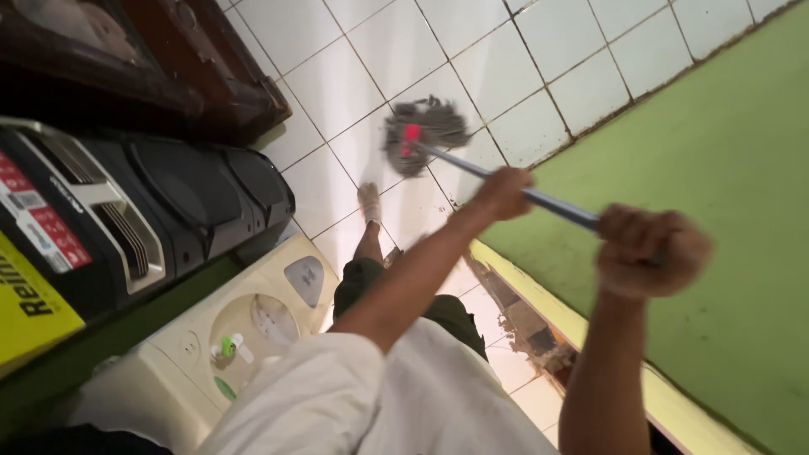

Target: Mop the tiled floor throughout the house and rinse the mop in a bucket.

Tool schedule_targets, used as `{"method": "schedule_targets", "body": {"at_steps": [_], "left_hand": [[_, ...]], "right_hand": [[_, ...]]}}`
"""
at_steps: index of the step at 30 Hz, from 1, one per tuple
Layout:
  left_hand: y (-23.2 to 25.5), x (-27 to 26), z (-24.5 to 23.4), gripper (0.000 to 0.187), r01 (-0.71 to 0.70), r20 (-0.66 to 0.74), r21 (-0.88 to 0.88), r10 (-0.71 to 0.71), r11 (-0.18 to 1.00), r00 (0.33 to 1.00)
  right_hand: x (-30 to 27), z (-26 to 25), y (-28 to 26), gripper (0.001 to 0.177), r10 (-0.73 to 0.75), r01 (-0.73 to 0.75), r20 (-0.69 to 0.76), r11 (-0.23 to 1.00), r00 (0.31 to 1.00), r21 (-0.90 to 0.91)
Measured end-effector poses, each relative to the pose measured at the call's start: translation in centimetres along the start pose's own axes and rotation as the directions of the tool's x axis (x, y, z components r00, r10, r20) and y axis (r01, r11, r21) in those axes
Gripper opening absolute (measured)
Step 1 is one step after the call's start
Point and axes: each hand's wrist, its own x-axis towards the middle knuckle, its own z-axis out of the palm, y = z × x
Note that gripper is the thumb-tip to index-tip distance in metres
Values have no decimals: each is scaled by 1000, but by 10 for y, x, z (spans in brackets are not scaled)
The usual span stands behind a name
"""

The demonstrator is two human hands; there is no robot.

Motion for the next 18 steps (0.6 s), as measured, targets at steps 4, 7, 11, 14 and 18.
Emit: {"method": "schedule_targets", "body": {"at_steps": [4,7,11,14,18], "left_hand": [[-62,-52,-46,16,138,-59,7,-137,990,989],[-108,-63,-49,13,39,-362,96,-2,995,932],[-95,-48,-40,21,-4,-443,183,86,983,892],[-56,-31,-4,20,-78,-438,85,108,993,892],[4,-11,47,20,-224,-374,-175,145,959,916]], "right_hand": [[-30,46,29,50,-8,-9,128,991,992,136],[-43,64,39,45,251,-274,195,957,948,96],[-45,40,39,45,307,-317,124,945,944,77],[-40,21,-1,43,307,-308,46,952,950,-1],[-37,22,-59,41,264,-256,9,942,964,-219]]}}
